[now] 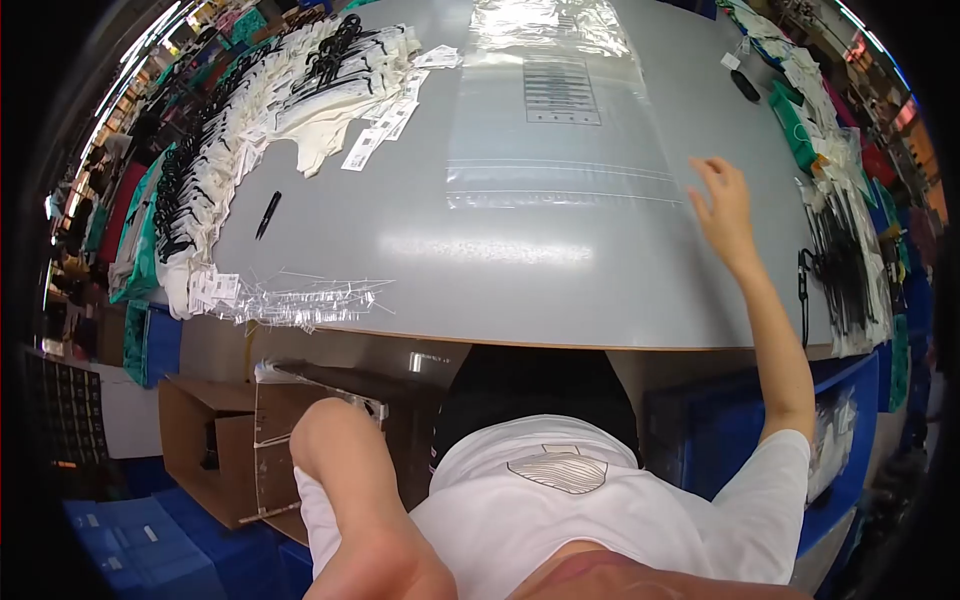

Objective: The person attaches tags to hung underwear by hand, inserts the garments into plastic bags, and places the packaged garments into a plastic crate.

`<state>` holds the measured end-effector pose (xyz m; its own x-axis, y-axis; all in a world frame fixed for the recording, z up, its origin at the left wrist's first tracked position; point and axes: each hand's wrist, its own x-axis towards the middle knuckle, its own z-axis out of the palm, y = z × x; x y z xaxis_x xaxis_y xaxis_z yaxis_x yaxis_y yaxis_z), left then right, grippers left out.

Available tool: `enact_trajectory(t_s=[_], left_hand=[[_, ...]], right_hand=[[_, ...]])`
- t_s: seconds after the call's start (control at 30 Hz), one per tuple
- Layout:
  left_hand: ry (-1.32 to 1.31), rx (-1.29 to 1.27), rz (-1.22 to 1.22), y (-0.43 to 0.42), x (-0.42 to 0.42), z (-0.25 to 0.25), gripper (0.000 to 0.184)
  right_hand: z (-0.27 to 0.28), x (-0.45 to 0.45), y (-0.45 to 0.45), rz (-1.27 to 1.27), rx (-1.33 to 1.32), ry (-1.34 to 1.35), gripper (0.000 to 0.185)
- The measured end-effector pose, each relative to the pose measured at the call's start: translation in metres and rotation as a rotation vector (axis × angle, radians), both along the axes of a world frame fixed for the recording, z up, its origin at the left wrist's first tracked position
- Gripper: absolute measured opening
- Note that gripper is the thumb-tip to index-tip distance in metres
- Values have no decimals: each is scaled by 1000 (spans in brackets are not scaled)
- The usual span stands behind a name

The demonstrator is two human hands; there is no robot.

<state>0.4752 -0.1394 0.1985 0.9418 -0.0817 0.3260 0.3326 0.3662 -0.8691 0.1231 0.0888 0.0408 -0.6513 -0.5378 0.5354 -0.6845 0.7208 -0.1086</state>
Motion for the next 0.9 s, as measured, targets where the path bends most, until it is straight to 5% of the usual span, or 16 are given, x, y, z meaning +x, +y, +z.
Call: enact_trajectory(t_s=[0.07,0.2,0.23,0.37,0.57,0.9], left_hand=[[-12,-1,23,-13,6,-13,25],[-299,270,630,-53,26,-58,45],[-413,313,751,-65,23,-61,36],[-1544,301,1038,-153,-42,-73,26],[-2280,626,1029,-324,-155,-169,19],[-2018,874,1278,-458,-356,-204,32]], right_hand=[[-15,27,-51,166,22,-185,44],[-42,55,-125,341,194,-243,54],[-48,57,-140,372,202,-227,55],[-61,60,-157,376,136,-202,54],[-62,64,-155,400,73,-206,51],[-50,60,-157,394,0,-425,45]])
